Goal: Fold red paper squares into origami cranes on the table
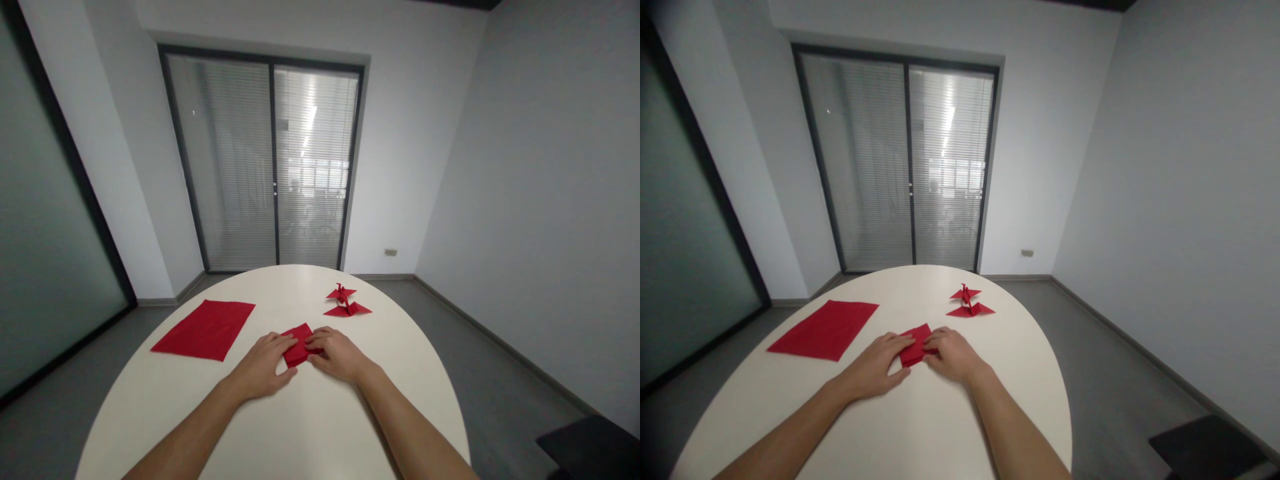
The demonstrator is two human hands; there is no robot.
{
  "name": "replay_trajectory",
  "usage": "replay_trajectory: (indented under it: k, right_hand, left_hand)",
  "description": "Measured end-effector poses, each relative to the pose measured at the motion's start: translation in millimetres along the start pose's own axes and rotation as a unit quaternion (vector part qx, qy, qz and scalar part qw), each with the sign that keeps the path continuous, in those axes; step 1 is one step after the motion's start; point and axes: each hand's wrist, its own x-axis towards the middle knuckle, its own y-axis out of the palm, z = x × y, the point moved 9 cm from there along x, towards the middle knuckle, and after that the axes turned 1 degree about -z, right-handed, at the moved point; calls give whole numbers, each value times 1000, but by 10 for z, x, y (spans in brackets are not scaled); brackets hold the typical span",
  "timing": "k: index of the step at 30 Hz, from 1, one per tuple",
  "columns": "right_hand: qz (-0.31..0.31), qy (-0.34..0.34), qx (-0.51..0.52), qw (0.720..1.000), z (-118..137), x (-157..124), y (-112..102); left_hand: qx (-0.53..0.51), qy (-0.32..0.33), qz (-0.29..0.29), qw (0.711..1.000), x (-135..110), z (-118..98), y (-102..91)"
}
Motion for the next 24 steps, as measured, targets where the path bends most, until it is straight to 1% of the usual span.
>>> replay_trajectory:
  k: [7,12,17,22,24]
  right_hand:
    - [-3,-9,4,1000,100,20,-45]
    - [-1,26,-24,999,34,27,-20]
    - [-19,59,-30,998,-48,11,-15]
    - [-20,23,-1,1000,0,11,7]
    - [-21,22,-5,1000,-5,14,14]
  left_hand:
    - [-48,-2,18,999,-9,-9,-43]
    - [-61,-11,24,998,-11,-21,-62]
    - [-78,-5,32,996,-12,-14,-52]
    - [-87,3,39,995,-14,6,-31]
    - [-86,3,38,996,-14,11,-32]
